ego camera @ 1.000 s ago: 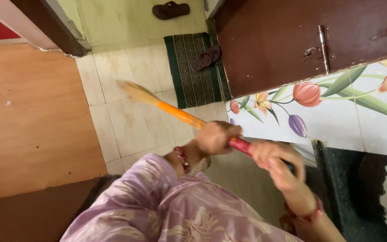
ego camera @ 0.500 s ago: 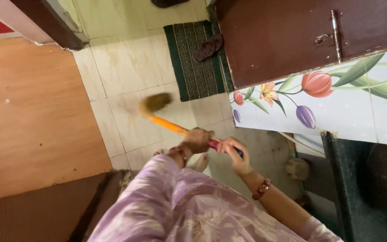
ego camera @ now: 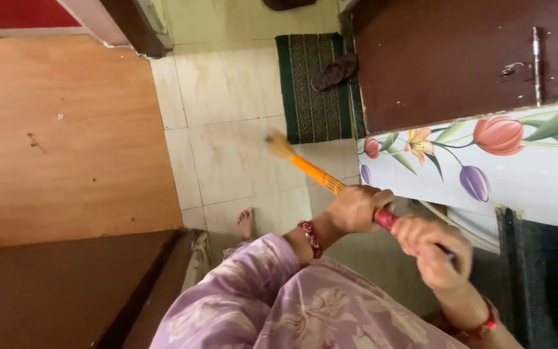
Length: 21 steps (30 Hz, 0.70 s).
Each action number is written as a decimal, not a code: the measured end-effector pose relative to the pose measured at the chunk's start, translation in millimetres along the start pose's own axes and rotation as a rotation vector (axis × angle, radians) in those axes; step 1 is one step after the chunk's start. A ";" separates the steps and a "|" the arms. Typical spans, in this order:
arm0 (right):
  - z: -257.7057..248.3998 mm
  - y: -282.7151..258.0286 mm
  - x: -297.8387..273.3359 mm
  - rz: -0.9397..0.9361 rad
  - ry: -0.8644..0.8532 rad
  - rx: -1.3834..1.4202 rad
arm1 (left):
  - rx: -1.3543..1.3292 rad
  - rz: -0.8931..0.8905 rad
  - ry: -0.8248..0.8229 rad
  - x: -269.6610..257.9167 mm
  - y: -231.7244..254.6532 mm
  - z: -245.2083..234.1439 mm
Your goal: The person sweeps various floors including a hallway, doorway, and bathroom using a broom, moving floor mats and debris aside.
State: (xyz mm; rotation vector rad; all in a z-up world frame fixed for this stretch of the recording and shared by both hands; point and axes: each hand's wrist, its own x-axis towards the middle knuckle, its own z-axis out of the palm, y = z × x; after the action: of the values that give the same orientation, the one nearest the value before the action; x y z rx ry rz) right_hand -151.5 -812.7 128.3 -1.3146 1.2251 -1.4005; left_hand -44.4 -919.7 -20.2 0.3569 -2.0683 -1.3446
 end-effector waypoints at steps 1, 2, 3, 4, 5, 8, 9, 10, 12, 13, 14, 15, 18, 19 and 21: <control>5.9 18.4 -4.7 -0.007 0.008 -0.128 | -0.019 -0.020 -0.014 -7.1 -18.2 7.6; 13.1 42.4 -7.6 0.015 0.025 -0.094 | -0.044 -0.035 -0.032 -14.5 -34.9 16.3; 20.9 68.5 -8.7 0.038 0.042 -0.060 | 0.007 -0.149 -0.039 -31.2 -51.3 18.0; 23.7 91.2 -6.8 0.135 0.056 -0.022 | 0.060 -0.256 -0.043 -47.7 -67.5 13.3; 25.3 111.9 -2.3 0.199 0.029 -0.028 | 0.143 -0.470 -0.208 -62.0 -82.9 1.9; 50.6 157.3 15.4 0.388 0.099 0.320 | 0.343 -0.571 -0.135 -103.9 -97.8 -53.0; 60.5 159.3 19.5 0.445 0.131 0.420 | 0.401 -0.562 -0.121 -117.3 -88.6 -73.1; 64.6 153.6 25.7 0.441 0.133 0.480 | 0.467 -0.550 -0.100 -119.9 -76.9 -89.5; 76.2 131.2 33.4 0.441 0.140 0.605 | 0.462 -0.498 -0.031 -107.2 -47.4 -104.7; 70.8 114.3 39.1 0.357 0.071 0.596 | 0.459 -0.475 0.001 -101.9 -31.7 -111.3; 59.1 92.4 41.3 0.272 0.011 0.592 | 0.416 -0.431 0.033 -91.1 -15.5 -108.5; 44.0 68.6 42.3 0.263 0.016 0.517 | 0.373 -0.387 0.065 -73.8 -0.5 -97.3; 2.0 2.3 39.6 0.215 0.008 0.368 | 0.206 -0.427 -0.126 -28.6 35.7 -53.6; -2.7 -6.1 38.7 0.217 0.001 0.308 | 0.154 -0.419 -0.118 -26.2 37.3 -47.1; 3.0 7.9 33.8 0.241 -0.036 0.217 | 0.039 -0.401 -0.094 -29.7 30.3 -28.1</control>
State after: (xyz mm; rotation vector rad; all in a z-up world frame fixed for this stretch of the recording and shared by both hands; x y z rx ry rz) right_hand -152.2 -847.5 126.4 -1.0042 1.1309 -1.2903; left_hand -0.5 -910.5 3.7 0.7720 -2.1788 -1.5763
